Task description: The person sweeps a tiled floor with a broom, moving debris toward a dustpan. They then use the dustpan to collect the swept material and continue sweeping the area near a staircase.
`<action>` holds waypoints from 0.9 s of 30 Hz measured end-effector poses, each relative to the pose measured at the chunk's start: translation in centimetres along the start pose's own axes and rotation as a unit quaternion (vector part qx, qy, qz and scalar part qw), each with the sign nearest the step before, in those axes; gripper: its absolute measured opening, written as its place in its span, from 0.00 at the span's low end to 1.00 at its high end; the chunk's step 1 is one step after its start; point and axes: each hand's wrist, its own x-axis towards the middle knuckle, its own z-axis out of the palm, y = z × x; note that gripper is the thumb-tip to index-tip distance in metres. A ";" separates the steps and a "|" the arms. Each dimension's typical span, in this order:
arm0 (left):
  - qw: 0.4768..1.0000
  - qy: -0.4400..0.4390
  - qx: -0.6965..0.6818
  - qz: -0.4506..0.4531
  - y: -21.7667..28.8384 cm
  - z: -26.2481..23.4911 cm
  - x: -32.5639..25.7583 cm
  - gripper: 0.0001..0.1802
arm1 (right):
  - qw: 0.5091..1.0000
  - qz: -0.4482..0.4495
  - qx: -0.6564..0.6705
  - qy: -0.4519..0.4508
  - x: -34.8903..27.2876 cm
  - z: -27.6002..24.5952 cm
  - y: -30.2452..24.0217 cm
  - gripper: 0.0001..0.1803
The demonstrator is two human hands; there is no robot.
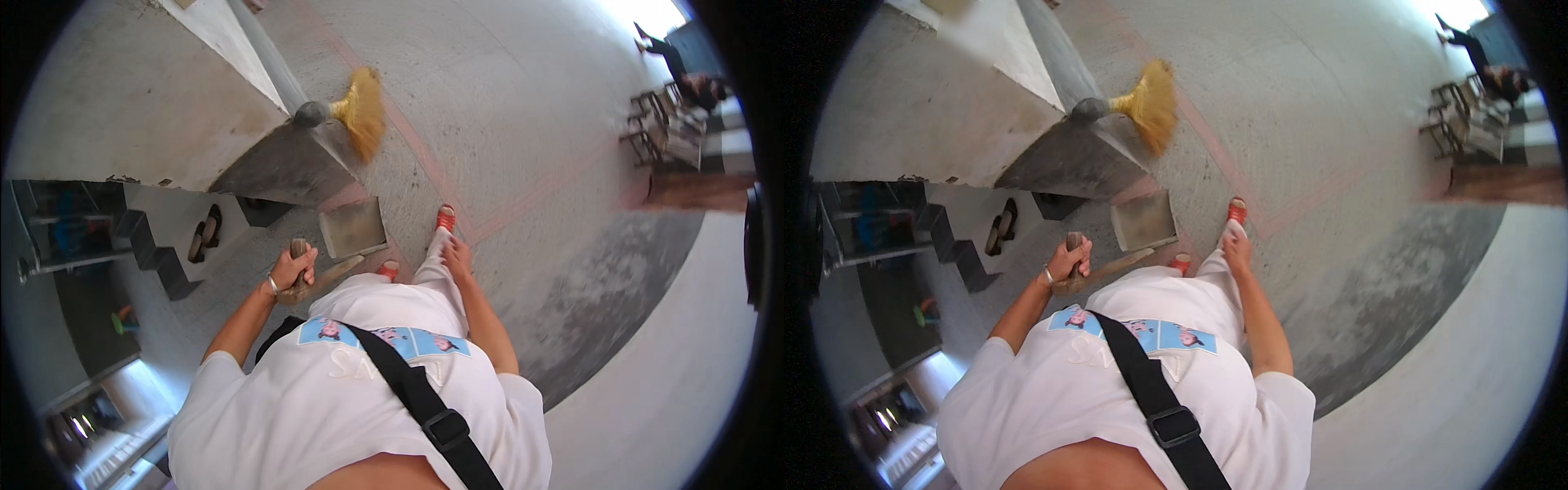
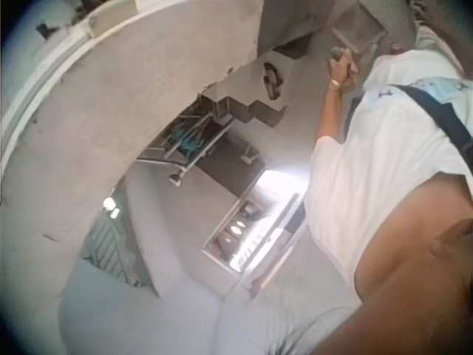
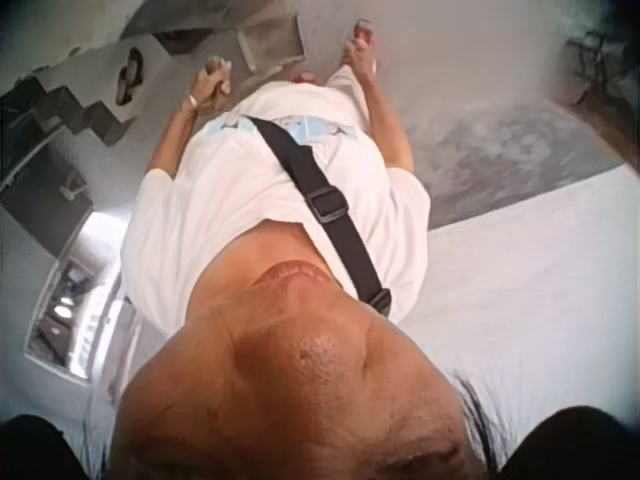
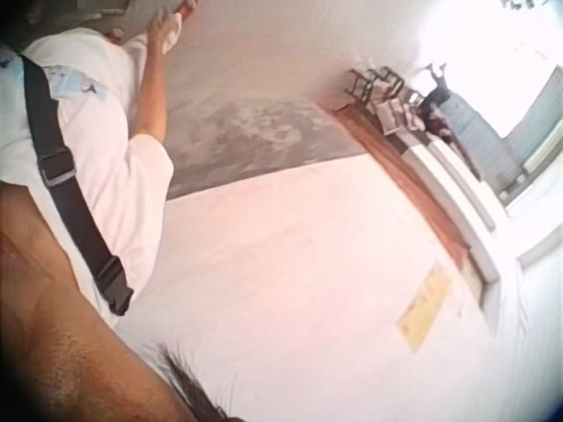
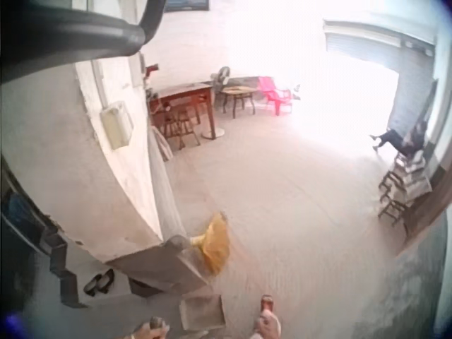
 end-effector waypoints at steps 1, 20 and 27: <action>1.000 0.020 -0.002 0.003 0.4 1.1 0.3 0.12 | 0.996 -0.035 -0.011 -0.085 2.7 1.0 -2.9 0.22; 0.905 0.340 -0.249 0.056 1.8 18.8 2.7 0.07 | 0.918 0.131 0.164 -0.336 23.8 28.1 -29.0 0.30; 0.883 0.364 -0.290 0.066 -0.3 22.6 2.4 0.07 | 0.876 0.272 0.108 -0.384 25.0 31.7 -27.9 0.23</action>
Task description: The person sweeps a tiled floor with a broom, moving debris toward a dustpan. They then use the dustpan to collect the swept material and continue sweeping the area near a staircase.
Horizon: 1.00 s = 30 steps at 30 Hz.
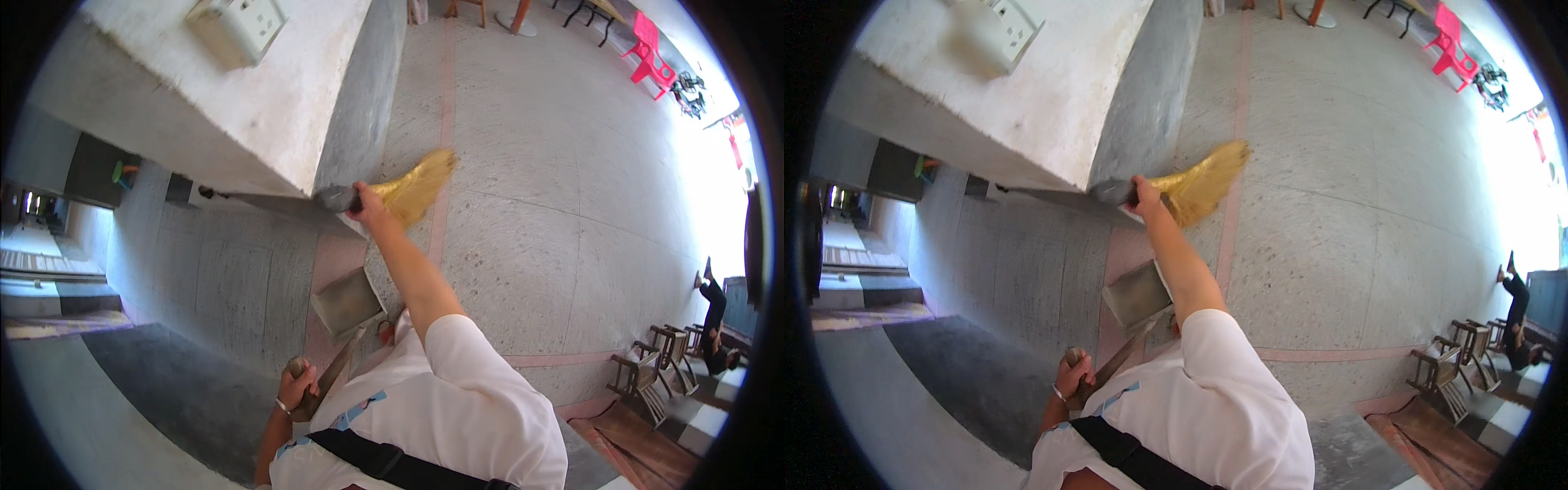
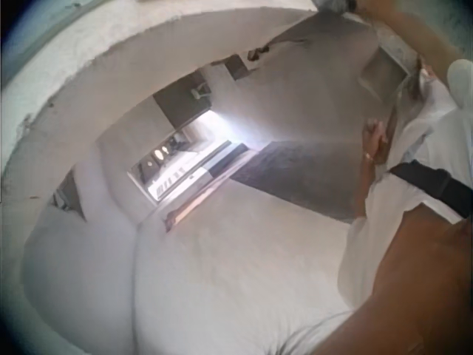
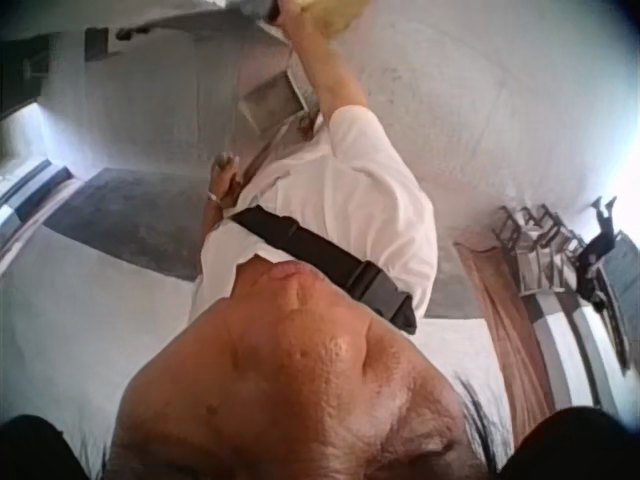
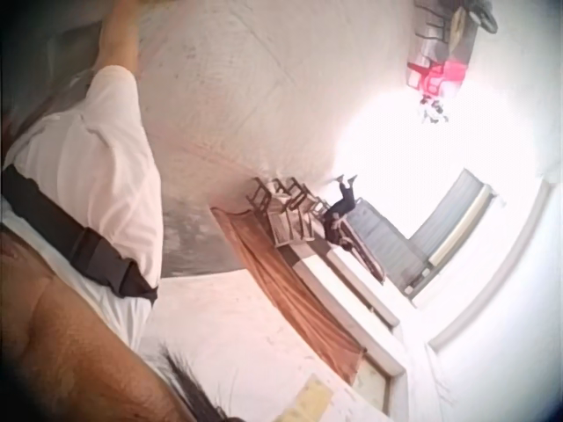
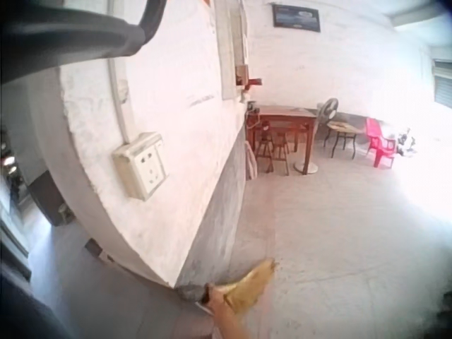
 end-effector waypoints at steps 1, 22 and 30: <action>1.000 0.000 -0.009 0.000 -0.2 0.0 -0.4 0.06 | 0.997 0.052 0.050 0.010 -1.3 0.9 -0.2 0.13; 0.982 -0.131 0.135 0.009 -1.8 6.0 4.2 0.13 | 0.928 0.058 -0.358 0.092 -26.7 -20.8 -6.6 0.13; 0.977 -0.118 0.176 -0.024 -1.1 13.5 9.8 0.11 | 0.833 0.027 -0.548 0.071 -25.3 -24.1 -16.4 0.14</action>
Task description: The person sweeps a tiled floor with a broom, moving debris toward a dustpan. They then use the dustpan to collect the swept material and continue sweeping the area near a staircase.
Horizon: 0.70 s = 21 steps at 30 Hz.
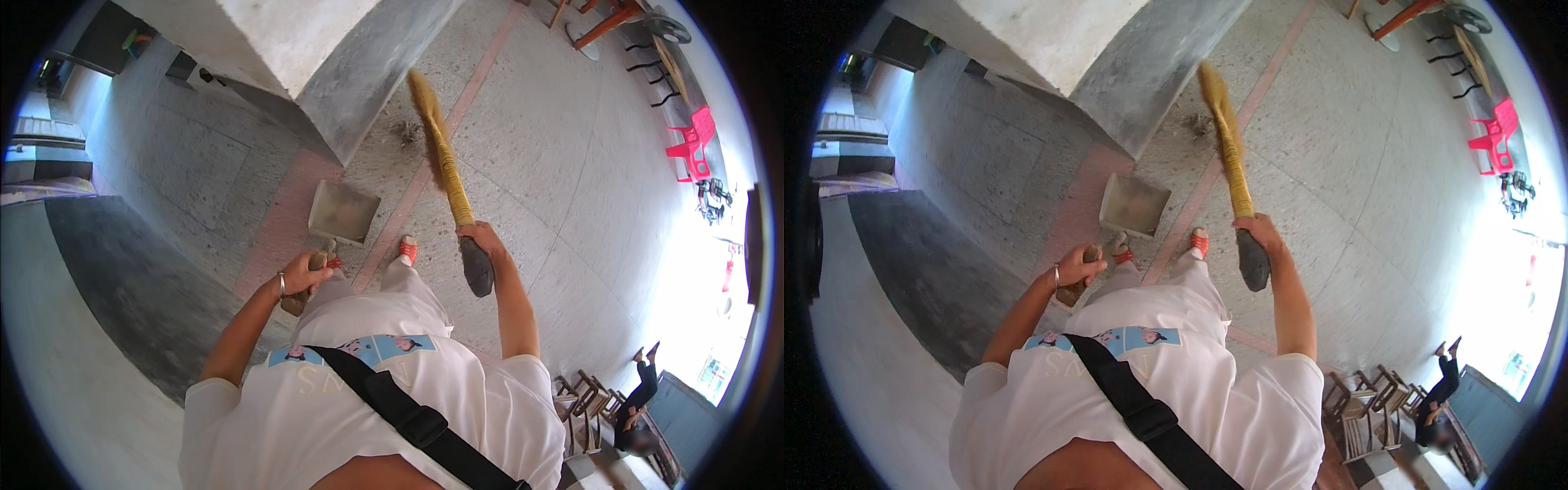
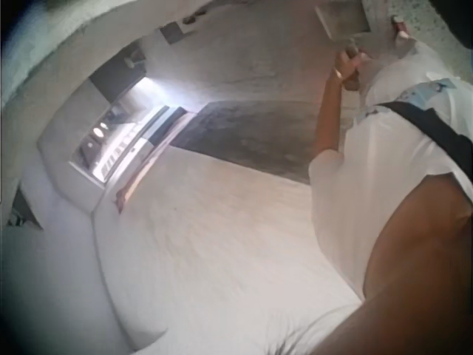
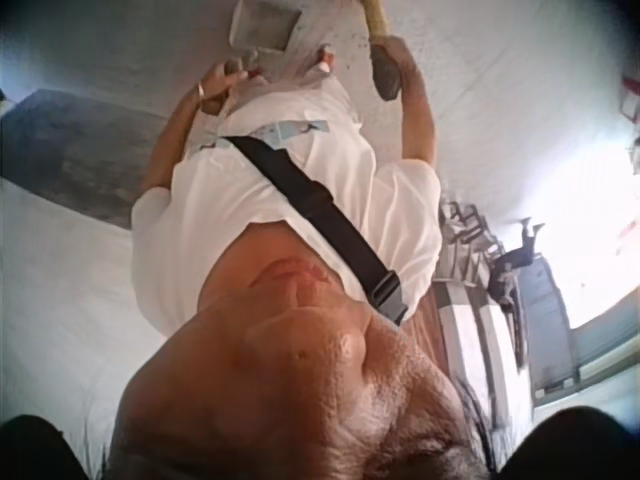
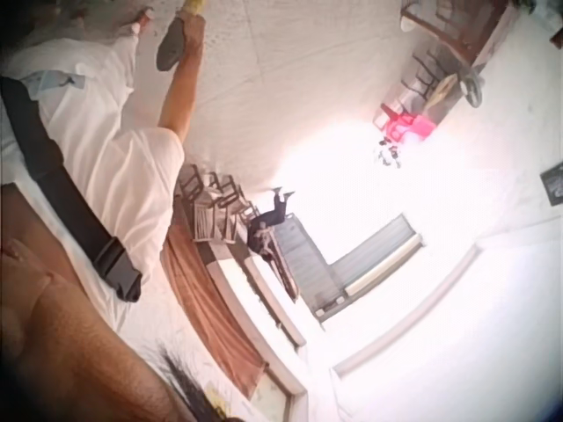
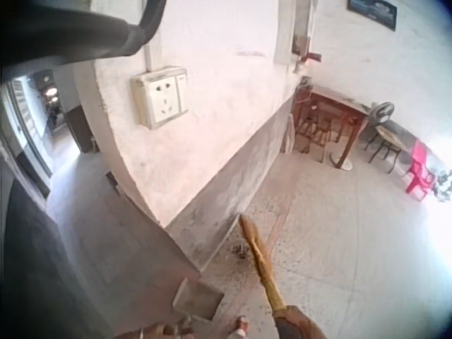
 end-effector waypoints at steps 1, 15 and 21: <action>1.000 -0.002 0.011 -0.005 0.6 0.6 0.9 0.11 | 1.000 0.000 0.005 -0.009 0.6 -1.1 0.0 0.15; 0.999 0.014 -0.033 0.034 4.8 6.7 9.7 0.12 | 0.952 -0.098 -0.277 0.079 8.2 -9.8 0.2 0.46; 0.999 -0.029 0.005 0.030 6.1 6.6 12.1 0.12 | 0.905 -0.103 -0.398 0.110 11.3 -9.2 -3.1 0.46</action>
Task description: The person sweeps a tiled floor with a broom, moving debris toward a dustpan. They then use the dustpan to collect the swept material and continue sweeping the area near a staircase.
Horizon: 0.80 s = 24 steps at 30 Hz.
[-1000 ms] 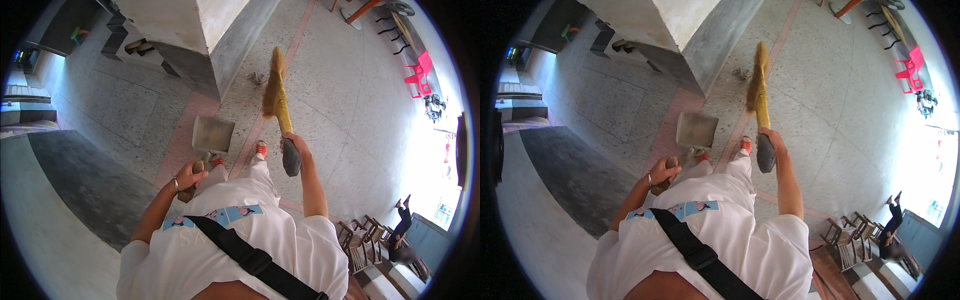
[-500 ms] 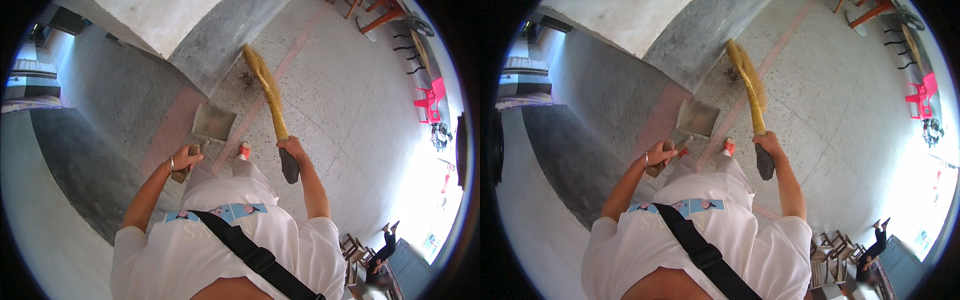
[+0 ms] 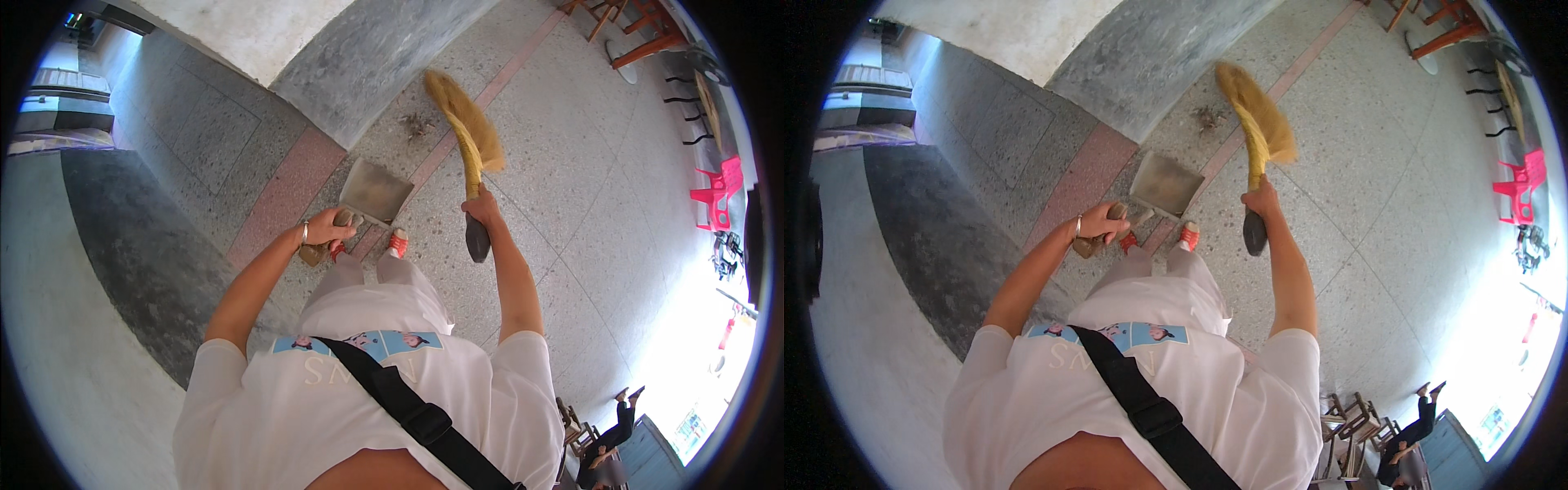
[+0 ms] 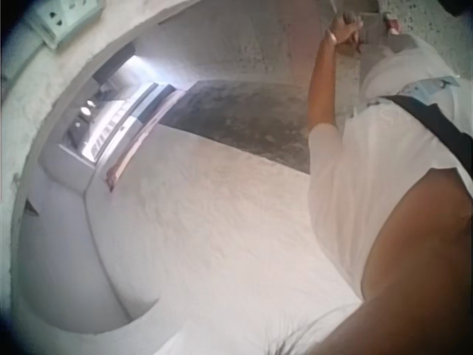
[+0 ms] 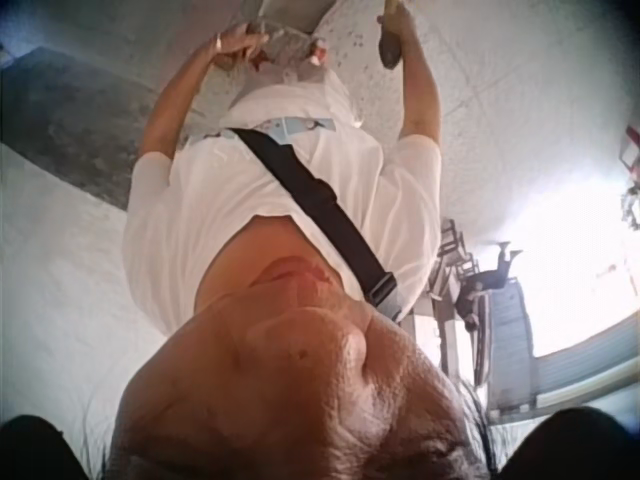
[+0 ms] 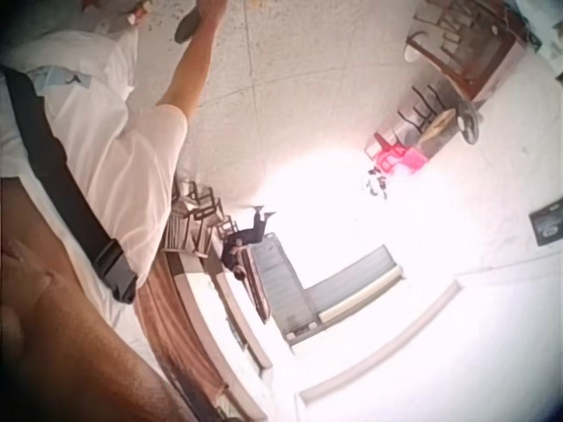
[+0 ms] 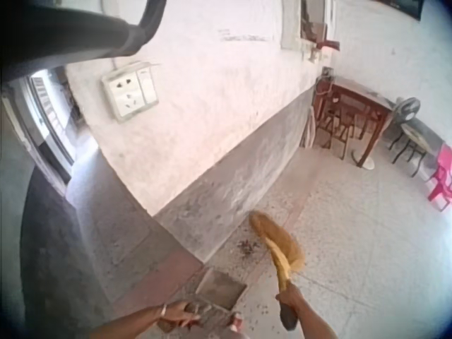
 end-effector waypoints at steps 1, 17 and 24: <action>1.000 -0.004 0.012 -0.006 0.1 -0.1 0.4 0.12 | 1.000 -0.001 -0.012 -0.005 0.5 0.1 -0.1 0.46; 0.999 -0.036 0.026 -0.022 0.2 -3.5 2.2 0.13 | 0.969 -0.025 -0.229 -0.083 -10.1 -7.2 5.2 0.48; 0.984 -0.018 0.118 -0.129 0.7 -6.3 2.5 0.13 | 0.971 0.015 -0.237 -0.042 -7.0 -2.6 4.2 0.48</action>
